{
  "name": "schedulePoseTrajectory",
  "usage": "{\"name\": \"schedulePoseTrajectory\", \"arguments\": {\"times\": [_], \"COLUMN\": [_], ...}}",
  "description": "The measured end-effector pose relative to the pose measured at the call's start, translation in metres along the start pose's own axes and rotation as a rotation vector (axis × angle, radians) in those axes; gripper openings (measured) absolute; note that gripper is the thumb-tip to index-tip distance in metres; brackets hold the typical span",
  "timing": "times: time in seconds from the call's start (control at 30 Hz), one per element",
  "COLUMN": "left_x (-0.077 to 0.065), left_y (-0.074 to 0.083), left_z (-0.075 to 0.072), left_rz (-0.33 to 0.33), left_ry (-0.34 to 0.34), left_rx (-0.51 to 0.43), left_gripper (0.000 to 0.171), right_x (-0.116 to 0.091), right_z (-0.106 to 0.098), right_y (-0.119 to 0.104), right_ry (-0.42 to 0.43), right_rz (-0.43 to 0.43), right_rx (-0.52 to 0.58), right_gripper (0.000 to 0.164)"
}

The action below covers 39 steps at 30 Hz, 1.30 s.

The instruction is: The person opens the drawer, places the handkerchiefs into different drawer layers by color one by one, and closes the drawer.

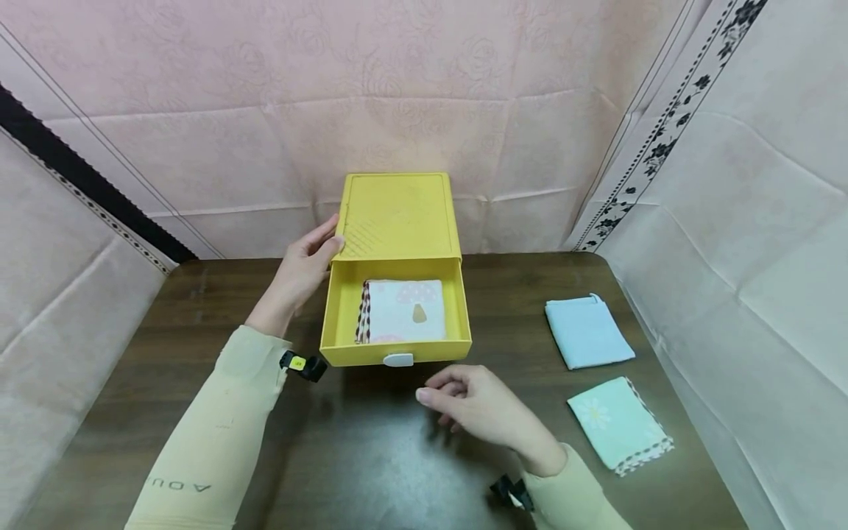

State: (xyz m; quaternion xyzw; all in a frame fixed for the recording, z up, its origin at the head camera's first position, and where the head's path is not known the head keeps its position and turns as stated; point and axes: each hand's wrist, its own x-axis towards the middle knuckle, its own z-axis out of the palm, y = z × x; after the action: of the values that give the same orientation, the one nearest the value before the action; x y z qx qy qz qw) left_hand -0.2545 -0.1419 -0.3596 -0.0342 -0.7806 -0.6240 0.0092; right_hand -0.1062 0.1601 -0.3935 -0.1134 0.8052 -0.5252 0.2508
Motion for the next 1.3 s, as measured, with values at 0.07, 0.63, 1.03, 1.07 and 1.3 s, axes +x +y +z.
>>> {"name": "schedulePoseTrajectory", "arguments": {"times": [0.07,0.63,1.03,1.07,1.3], "left_x": [0.0,0.0,0.001,0.001,0.0], "left_y": [-0.001,0.0,0.0,0.0,0.001], "left_z": [0.0,-0.001,0.001,0.001,0.0], "left_rz": [0.007,-0.007,0.006,0.008,-0.003], "left_ry": [0.004,-0.001,0.011,0.011,0.005], "left_rx": [0.001,-0.015,-0.021,-0.022,-0.017], "left_gripper": [0.053,0.054,0.052,0.052,0.052], "right_x": [0.004,0.024,0.036,0.037,0.045], "right_z": [0.008,0.042,0.046,0.045,0.039], "right_y": [-0.001,-0.011,-0.016,-0.017,-0.019], "right_ry": [-0.006,0.046,0.184,0.191,0.228], "right_rz": [-0.017,-0.102,-0.052,-0.053,-0.061], "right_rx": [0.052,0.368,0.476,0.479,0.463], "right_gripper": [0.041,0.045,0.053,0.053,0.053]}}
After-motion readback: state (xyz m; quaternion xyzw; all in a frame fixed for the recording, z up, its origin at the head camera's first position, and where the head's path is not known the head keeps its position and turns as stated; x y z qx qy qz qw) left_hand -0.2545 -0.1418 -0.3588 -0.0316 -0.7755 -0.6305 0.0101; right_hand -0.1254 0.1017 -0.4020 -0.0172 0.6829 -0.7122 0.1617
